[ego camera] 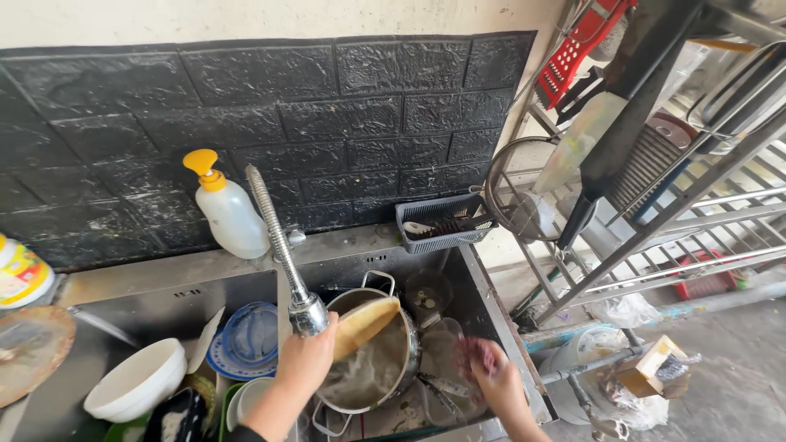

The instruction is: The person washes various kitchen items in a double-basin sink using a maroon scrubbing cloth. They scrub and rinse a green plastic container, a white bowl, a blue patterned plate, a small white bowl, a blue plastic container, a white cutting board, a wooden plate, and a metal pot, placing the cleaned items into the left basin.

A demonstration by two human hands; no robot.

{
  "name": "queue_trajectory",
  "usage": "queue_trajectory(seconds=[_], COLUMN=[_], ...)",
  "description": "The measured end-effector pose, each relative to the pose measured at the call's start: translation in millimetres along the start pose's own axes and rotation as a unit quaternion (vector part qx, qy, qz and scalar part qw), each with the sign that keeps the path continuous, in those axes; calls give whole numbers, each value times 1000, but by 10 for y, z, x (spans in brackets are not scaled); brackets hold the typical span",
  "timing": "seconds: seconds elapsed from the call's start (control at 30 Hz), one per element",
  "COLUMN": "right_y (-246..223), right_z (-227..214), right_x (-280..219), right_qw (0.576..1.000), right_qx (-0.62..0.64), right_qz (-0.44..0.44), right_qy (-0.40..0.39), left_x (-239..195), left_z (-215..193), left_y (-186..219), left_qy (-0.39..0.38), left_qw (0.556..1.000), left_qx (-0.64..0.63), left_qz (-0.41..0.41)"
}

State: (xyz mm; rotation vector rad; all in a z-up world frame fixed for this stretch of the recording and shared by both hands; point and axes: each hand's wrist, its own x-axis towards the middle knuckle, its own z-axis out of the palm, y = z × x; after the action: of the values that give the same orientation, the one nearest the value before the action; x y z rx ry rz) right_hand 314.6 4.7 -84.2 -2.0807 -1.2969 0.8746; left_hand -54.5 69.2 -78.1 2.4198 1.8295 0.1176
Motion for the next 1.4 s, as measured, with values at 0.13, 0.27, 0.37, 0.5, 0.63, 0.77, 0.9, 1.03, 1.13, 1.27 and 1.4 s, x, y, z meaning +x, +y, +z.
queue_trajectory(seconds=[0.13, 0.27, 0.37, 0.5, 0.63, 0.77, 0.9, 1.03, 1.13, 1.27, 1.4], right_y=[-1177, -1681, -1769, -1161, -1551, -1399, -743, -584, -988, -1213, -1183], right_z=[-246, -43, 220, 878, 917, 999, 986, 1036, 835, 744, 513], right_x=[-217, -265, -398, -529, -616, 301, 204, -307, -452, 25, 367], right_qw=[935, 809, 874, 894, 837, 890, 813, 848, 858, 889, 938], right_qx=[342, 561, 375, 17, -88, -149, -126, -129, -11, -84, -127], right_qz=[36, 2, -231, -409, -519, -420, -550, -507, -494, -399, -293], right_qy=[-87, -174, -204, -181, -150, -92, 143, -83, -140, -209, -133], left_x=[-205, -417, -550, -238, -162, -151, -80, 61, 261, 146, 112], left_z=[52, -658, -1109, -70, 137, 69, -314, -372, 190, -270, -332], left_y=[227, 598, 829, 738, 967, 1121, 1103, 1135, 1126, 1339, 1379], left_qy=[69, 61, 96, 258, 236, 235, 265, 255, 240, 153, 205], left_qw=[972, 734, 562, 499, 552, 565, 501, 518, 552, 560, 544], left_qx=[-155, -527, -681, -747, -734, -716, -754, -750, -733, -739, -752], left_qz=[-164, -424, -460, -355, -317, -336, -333, -323, -316, -341, -310])
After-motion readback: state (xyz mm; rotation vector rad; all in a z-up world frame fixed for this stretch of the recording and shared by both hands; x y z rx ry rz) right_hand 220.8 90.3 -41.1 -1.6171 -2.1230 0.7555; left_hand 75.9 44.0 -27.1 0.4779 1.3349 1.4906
